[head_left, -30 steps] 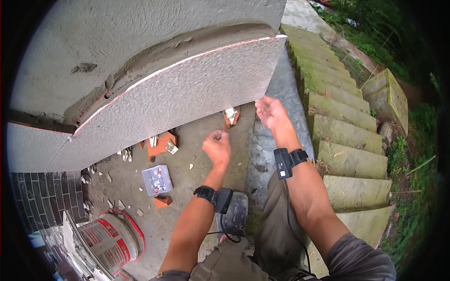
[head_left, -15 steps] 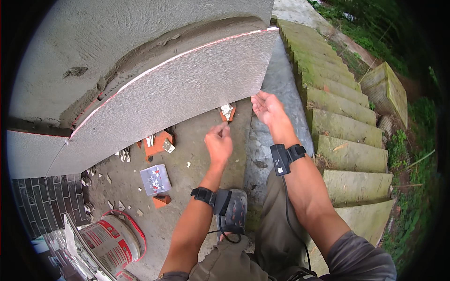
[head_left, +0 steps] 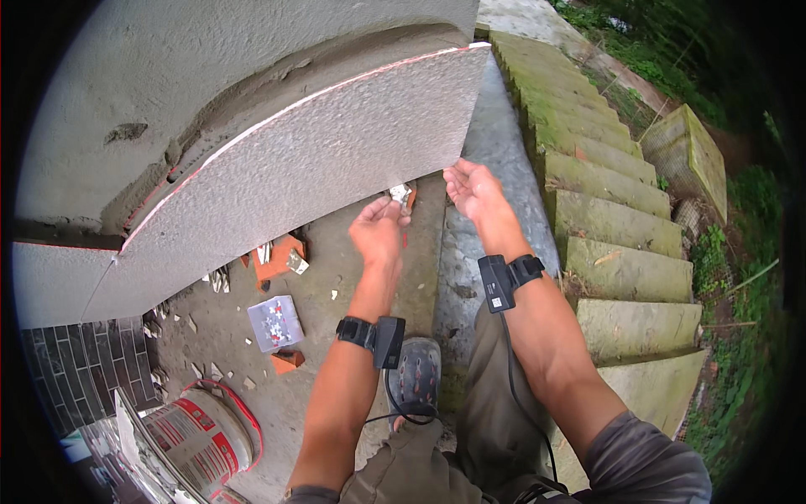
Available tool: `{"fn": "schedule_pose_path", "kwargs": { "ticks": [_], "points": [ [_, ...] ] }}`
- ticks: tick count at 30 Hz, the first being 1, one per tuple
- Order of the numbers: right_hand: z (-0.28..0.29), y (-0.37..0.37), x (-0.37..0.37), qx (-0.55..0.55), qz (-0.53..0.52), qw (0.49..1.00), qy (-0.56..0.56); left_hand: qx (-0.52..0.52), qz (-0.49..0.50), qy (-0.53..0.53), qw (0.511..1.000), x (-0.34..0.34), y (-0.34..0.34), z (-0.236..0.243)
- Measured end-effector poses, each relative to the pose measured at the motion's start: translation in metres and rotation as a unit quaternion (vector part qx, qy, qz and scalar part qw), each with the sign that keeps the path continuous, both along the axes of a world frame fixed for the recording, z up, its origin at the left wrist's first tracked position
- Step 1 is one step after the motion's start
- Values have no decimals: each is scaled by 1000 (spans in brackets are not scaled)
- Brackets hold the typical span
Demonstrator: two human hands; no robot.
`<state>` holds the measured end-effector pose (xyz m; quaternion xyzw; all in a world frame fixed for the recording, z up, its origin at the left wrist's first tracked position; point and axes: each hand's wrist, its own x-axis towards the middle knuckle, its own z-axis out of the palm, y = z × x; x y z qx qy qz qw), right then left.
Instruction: Applying adhesive and placing large wall tiles on an exterior wall using spacers.
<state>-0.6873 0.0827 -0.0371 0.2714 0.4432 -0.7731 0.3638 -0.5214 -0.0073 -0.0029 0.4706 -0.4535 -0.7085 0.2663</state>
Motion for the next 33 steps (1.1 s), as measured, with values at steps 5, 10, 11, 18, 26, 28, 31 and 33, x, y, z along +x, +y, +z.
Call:
{"fn": "schedule_pose_path", "kwargs": {
  "ticks": [5, 10, 11, 18, 26, 28, 31, 33],
  "points": [
    [3, -2, 2, 5, 0, 1000, 1, 13, 42, -8, 999, -22, -8, -11],
    [5, -1, 2, -1, -5, 1000, 5, -23, 80, -57, 995, -32, -4, -18],
    [7, -3, 4, -3, -4, 1000, 4, -38, 90, -69, 993, -31, -6, -21],
    [12, -1, 4, 13, -5, 1000, 5, 3, 99, -58, 993, -29, -1, -24],
    [10, -2, 5, 17, 4, 1000, 3, -1, 82, -59, 995, -32, -10, -34],
    [7, -3, 3, 12, -12, 1000, -2, -2, 87, -62, 994, -33, -9, -35],
    [9, -5, 4, 12, -8, 1000, -2, -20, 109, -56, 992, -30, -9, -34],
    [9, -5, 5, 10, -7, 1000, -2, -36, 125, -49, 990, -22, -7, -35]
  ]
}}
